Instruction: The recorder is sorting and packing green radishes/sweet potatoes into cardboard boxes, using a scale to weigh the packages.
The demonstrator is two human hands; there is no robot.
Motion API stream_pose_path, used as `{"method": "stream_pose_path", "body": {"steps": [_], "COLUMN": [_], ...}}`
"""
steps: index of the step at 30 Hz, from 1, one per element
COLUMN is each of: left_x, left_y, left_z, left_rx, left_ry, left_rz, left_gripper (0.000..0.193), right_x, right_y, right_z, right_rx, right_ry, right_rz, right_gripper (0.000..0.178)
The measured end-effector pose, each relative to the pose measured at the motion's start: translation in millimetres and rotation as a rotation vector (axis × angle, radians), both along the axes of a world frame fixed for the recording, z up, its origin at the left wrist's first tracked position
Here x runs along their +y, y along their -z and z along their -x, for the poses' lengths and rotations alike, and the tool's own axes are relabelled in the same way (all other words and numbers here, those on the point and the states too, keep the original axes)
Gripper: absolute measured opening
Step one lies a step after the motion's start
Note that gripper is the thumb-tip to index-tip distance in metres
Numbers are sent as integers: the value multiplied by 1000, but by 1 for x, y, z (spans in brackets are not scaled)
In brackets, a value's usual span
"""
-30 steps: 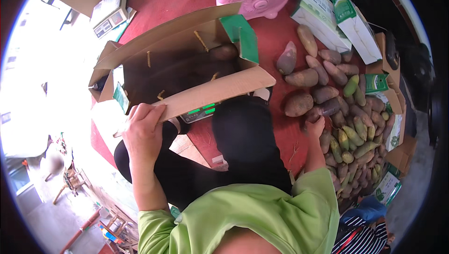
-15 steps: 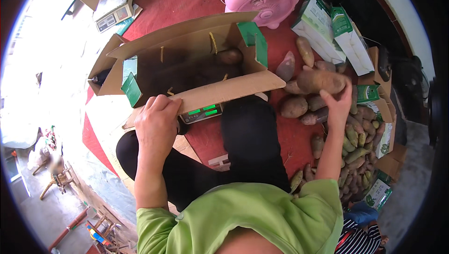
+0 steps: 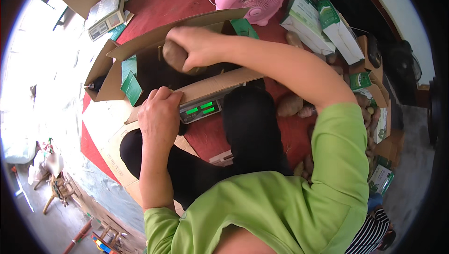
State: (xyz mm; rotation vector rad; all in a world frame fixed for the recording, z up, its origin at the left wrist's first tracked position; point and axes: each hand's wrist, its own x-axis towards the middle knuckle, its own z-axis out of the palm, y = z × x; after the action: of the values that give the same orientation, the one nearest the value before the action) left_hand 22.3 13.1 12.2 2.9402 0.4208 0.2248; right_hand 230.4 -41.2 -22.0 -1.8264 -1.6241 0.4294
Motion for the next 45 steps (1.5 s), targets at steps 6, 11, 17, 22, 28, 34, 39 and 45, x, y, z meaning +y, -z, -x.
{"method": "stream_pose_path", "body": {"steps": [6,11,17,22,28,34,39,45], "left_x": [3,0,4,-1,1,0,3,4], "left_y": [6,1,2,-1,3,3,4,10], "left_z": [3,-2,2,-2,-2,-5,-4,-4], "left_rx": [-37,-38,-14,-19,-25,-19,-29,-28], "left_ry": [15,20,7,-36,-1,30,62,72], "left_rz": [-16,-15,35,63,134,169,180,184], "left_gripper": [14,13,11,15,18,20,17,16], "right_x": [68,68,-33,-149,-258,-336,-395,-462], "right_y": [51,27,-54,-66,56,168,281,298], "right_z": [41,42,2,-30,-32,37,108,155], "right_rx": [-79,-119,185,404,504,546,532,60], "right_ry": [-174,-271,-77,341,734,1084,1265,1604], "right_rz": [502,362,134,-67,-128,112,124,812], "right_gripper": [55,65,50,39,34,29,35,38]}}
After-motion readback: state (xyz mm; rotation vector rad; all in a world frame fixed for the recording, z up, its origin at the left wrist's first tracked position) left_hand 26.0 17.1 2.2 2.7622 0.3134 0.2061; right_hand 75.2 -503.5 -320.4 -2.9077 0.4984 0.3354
